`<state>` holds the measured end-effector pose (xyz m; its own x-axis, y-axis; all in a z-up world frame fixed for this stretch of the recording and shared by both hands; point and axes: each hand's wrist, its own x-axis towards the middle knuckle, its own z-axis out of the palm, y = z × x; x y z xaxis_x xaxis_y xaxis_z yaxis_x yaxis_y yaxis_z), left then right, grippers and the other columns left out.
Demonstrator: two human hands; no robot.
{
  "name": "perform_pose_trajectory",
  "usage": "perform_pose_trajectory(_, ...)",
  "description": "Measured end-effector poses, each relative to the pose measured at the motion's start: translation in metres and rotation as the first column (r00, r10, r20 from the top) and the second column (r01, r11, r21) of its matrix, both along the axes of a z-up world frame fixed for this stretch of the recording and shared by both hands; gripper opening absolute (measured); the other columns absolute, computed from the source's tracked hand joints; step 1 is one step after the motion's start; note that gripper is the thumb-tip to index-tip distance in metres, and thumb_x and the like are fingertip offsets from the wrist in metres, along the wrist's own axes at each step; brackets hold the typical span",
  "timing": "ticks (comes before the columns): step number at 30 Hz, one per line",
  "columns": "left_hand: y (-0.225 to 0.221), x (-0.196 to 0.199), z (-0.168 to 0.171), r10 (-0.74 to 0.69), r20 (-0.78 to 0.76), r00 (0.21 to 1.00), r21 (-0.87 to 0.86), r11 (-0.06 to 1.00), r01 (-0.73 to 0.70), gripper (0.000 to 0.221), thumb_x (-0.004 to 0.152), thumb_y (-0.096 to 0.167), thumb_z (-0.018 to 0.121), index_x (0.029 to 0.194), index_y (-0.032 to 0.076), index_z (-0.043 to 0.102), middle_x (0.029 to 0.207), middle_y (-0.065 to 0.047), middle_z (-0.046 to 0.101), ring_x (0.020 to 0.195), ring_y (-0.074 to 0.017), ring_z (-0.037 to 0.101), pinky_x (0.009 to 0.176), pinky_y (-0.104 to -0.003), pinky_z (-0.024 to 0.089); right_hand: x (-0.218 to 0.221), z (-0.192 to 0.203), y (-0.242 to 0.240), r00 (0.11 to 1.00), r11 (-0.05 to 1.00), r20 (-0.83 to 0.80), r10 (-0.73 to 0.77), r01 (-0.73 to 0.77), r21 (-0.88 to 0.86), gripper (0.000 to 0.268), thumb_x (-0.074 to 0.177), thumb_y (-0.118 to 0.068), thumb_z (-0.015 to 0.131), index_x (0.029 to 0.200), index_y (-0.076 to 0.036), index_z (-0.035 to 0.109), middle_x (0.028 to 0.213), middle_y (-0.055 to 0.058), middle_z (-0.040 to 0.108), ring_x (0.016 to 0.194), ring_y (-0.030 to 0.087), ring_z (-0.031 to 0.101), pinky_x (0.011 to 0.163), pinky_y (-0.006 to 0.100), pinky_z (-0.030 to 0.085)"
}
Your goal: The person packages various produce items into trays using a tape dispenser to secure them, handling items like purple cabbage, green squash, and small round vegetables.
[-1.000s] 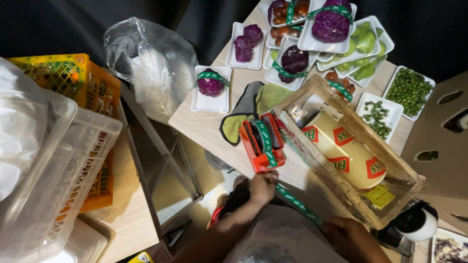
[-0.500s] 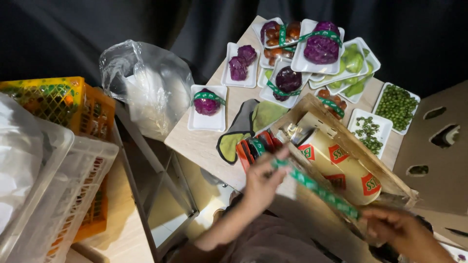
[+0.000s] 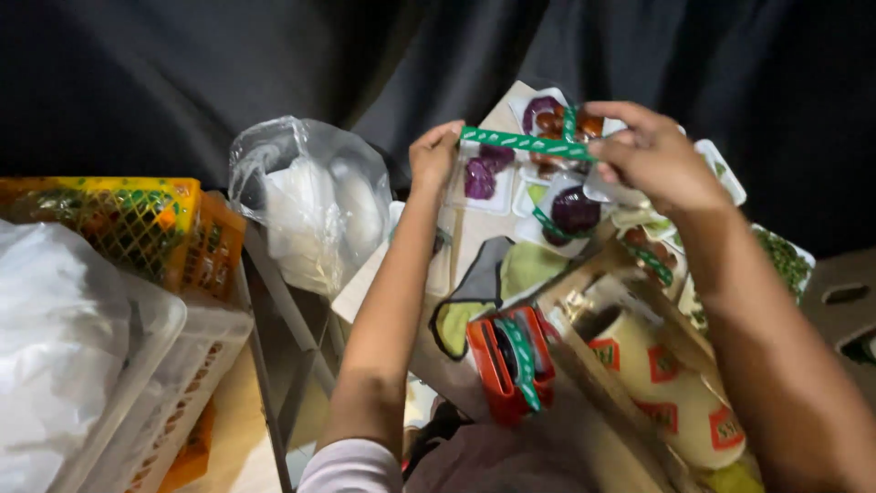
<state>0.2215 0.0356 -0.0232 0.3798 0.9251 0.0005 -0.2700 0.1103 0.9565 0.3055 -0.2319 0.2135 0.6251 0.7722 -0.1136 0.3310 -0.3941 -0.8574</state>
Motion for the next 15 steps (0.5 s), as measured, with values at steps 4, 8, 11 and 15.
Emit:
perform_pose_trajectory(4, 0.073, 0.054, -0.112, 0.126, -0.377, 0.917, 0.029, 0.992, -0.124, 0.012, 0.08, 0.03, 0.082, 0.091, 0.034, 0.084, 0.091, 0.004, 0.079, 0.094, -0.0203, 0.075, 0.083, -0.03, 0.058, 0.069, -0.097, 0.08, 0.996, 0.989, -0.086, 0.027, -0.014, 0.148, 0.045, 0.093, -0.003, 0.069, 0.136, -0.015, 0.065, 0.068, 0.007, 0.063, 0.049, 0.013, 0.062, 0.042, 0.026, 0.055)
perform_pose_trajectory(8, 0.088, 0.052, -0.138, -0.012, -0.484, 0.875, -0.202, 0.975, -0.098, 0.016, 0.082, 0.034, 0.084, 0.097, 0.031, 0.083, 0.105, 0.002, 0.077, 0.102, -0.0229, 0.074, 0.088, -0.034, 0.06, 0.08, -0.12, 0.119, 0.993, 0.997, -0.118, 0.029, -0.02, 0.071, 0.045, 0.094, -0.005, 0.064, 0.137, -0.015, 0.062, 0.066, 0.008, 0.064, 0.049, 0.012, 0.063, 0.046, 0.025, 0.06)
perform_pose_trajectory(11, 0.085, 0.048, -0.145, -0.056, -0.549, 0.834, -0.186, 0.981, -0.057, 0.016, 0.082, 0.029, 0.082, 0.095, 0.02, 0.082, 0.092, -0.005, 0.08, 0.098, -0.0263, 0.075, 0.085, -0.037, 0.061, 0.082, -0.127, 0.135, 0.993, 0.999, -0.113, 0.046, -0.044, 0.022, 0.045, 0.094, -0.005, 0.063, 0.138, -0.014, 0.061, 0.066, 0.009, 0.063, 0.05, 0.013, 0.063, 0.047, 0.025, 0.06)
perform_pose_trajectory(15, 0.089, 0.066, -0.18, -0.128, -0.626, 0.769, -0.146, 0.988, 0.046, 0.015, 0.087, 0.025, 0.076, 0.094, 0.013, 0.082, 0.095, -0.009, 0.079, 0.104, -0.0304, 0.074, 0.088, -0.039, 0.06, 0.066, -0.11, 0.141, 0.995, 0.999, -0.09, 0.042, -0.044, -0.022, 0.045, 0.093, -0.004, 0.066, 0.137, -0.015, 0.061, 0.067, 0.01, 0.064, 0.05, 0.014, 0.063, 0.049, 0.026, 0.061)
